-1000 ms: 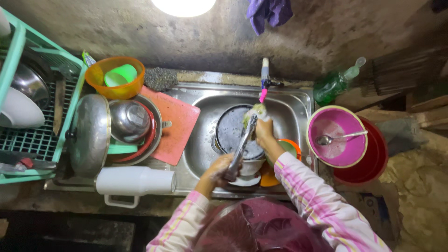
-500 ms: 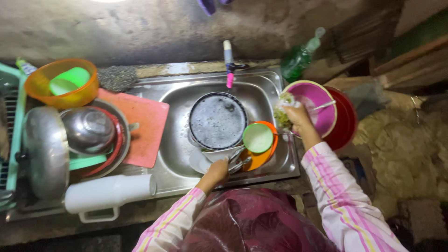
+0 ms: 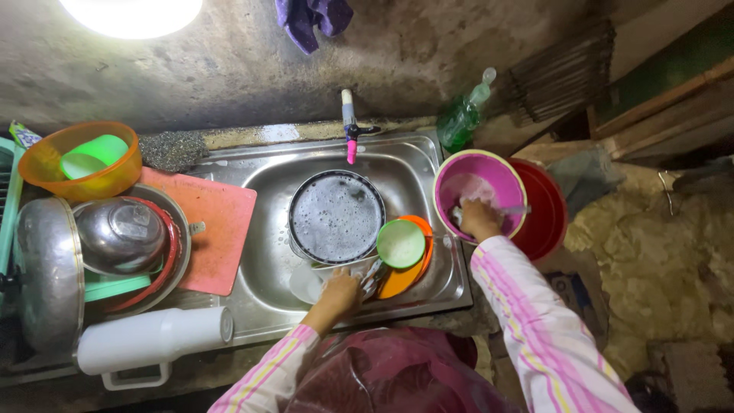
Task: The person washes dishes at a kitchen sink, scrubbing plates, bowls, cups and utensils with a sponge in soapy water, rinsing them under the tap, and stacking the cleaned items in a red basin. They then rinse a white thermos and place it with the cleaned dishes.
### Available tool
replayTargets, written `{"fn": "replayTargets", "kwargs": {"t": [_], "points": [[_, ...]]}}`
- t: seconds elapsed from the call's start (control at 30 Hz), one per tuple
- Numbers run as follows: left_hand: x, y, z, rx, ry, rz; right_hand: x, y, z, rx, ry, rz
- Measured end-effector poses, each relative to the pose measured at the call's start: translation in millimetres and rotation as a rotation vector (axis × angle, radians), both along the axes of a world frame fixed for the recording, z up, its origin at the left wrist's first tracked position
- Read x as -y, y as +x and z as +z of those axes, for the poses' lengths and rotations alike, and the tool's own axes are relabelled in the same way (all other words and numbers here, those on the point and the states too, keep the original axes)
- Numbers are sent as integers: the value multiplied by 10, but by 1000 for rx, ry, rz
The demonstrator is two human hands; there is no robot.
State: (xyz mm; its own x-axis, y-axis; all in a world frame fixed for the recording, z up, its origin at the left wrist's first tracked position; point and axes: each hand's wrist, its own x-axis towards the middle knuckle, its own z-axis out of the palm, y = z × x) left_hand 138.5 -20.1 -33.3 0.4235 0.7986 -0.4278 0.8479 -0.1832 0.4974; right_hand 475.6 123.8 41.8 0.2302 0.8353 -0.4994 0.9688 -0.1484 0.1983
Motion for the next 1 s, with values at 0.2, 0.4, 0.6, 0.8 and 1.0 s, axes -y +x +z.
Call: {"fn": "replayTargets", "kwargs": {"t": [0.2, 0.4, 0.6, 0.8, 1.0], "points": [[-169, 123, 508, 273, 172, 116, -85, 63, 34, -3, 6, -12], [-562, 367, 635, 564, -179, 345, -387, 103, 292, -346, 355, -189], [-927, 543, 404, 1371, -246, 478, -223, -979, 36, -1680, -39, -933], [-725, 79, 97, 858, 218, 551, 85, -2063, -261, -1389, 546, -541], [-654, -353, 24, 787, 352, 496, -333, -2230, -29, -1363, 624, -606]]}}
